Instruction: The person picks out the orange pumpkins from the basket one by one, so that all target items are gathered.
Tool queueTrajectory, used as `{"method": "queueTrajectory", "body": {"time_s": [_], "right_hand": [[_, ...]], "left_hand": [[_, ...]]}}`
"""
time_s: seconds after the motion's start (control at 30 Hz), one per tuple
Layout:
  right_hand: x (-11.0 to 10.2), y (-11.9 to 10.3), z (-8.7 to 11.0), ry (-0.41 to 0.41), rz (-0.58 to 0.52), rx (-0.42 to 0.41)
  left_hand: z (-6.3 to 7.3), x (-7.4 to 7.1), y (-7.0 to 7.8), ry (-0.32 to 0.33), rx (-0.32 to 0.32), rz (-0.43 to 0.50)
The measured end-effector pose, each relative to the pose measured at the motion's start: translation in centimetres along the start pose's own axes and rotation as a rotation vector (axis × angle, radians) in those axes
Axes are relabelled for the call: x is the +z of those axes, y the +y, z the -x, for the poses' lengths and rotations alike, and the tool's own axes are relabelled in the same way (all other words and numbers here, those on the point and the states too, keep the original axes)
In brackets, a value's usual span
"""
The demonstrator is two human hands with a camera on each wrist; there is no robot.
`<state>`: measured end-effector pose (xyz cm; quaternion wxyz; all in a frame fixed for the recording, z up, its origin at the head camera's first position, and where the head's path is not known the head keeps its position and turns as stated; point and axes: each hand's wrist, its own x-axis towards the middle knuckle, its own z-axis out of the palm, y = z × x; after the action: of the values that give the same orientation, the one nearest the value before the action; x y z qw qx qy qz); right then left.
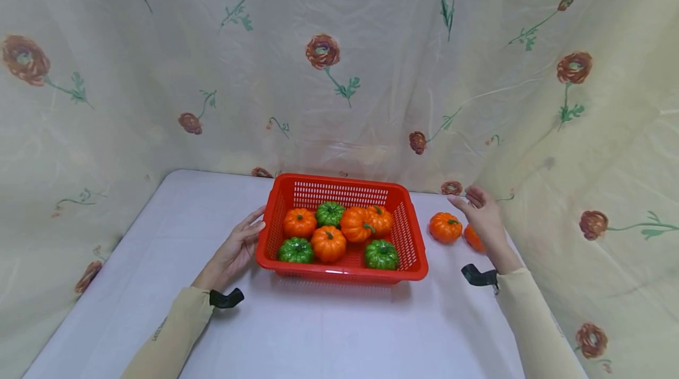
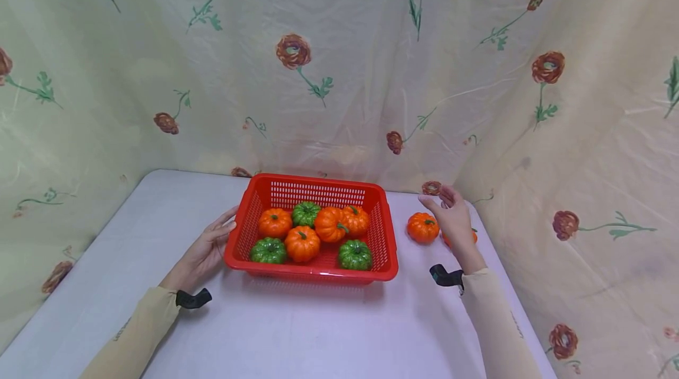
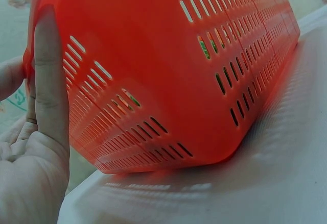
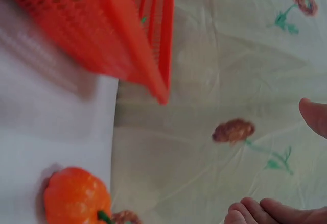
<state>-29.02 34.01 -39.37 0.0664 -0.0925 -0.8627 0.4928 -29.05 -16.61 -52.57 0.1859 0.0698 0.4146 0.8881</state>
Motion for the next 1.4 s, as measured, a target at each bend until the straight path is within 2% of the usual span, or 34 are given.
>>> {"method": "queueTrajectory", "body": {"time_s": [0.23, 0.5, 0.67, 0.9, 1.13, 1.4], "right_hand": [[1.5, -2.1, 0.9, -0.145, 0.0, -0.083], [3.7, -3.6, 1.4, -0.343, 0.076, -0.107], [5.0, -4.2, 1.4, -0.414, 0.141, -0.123], [7.3, -4.4, 0.9, -0.517, 0.154, -0.124], [9.5, -4.6, 0.8, -0.578, 0.238, -0.13], [11.3, -3.8, 0.1, -0.669, 0.225, -0.142]], "left_hand": [[0.0, 0.1, 0.1, 0.003, 0.0, -0.005], [0.0, -0.1, 0.0, 0.0, -0.004, 0.02], [-0.1, -0.1, 0.0, -0.003, 0.0, 0.018], [0.0, 0.0, 0.0, -0.002, 0.004, 0.001], [0.0, 0.0, 0.0, 0.011, -0.001, -0.009], [-0.1, -0.1, -0.1, 0.007, 0.002, -0.006]]}}
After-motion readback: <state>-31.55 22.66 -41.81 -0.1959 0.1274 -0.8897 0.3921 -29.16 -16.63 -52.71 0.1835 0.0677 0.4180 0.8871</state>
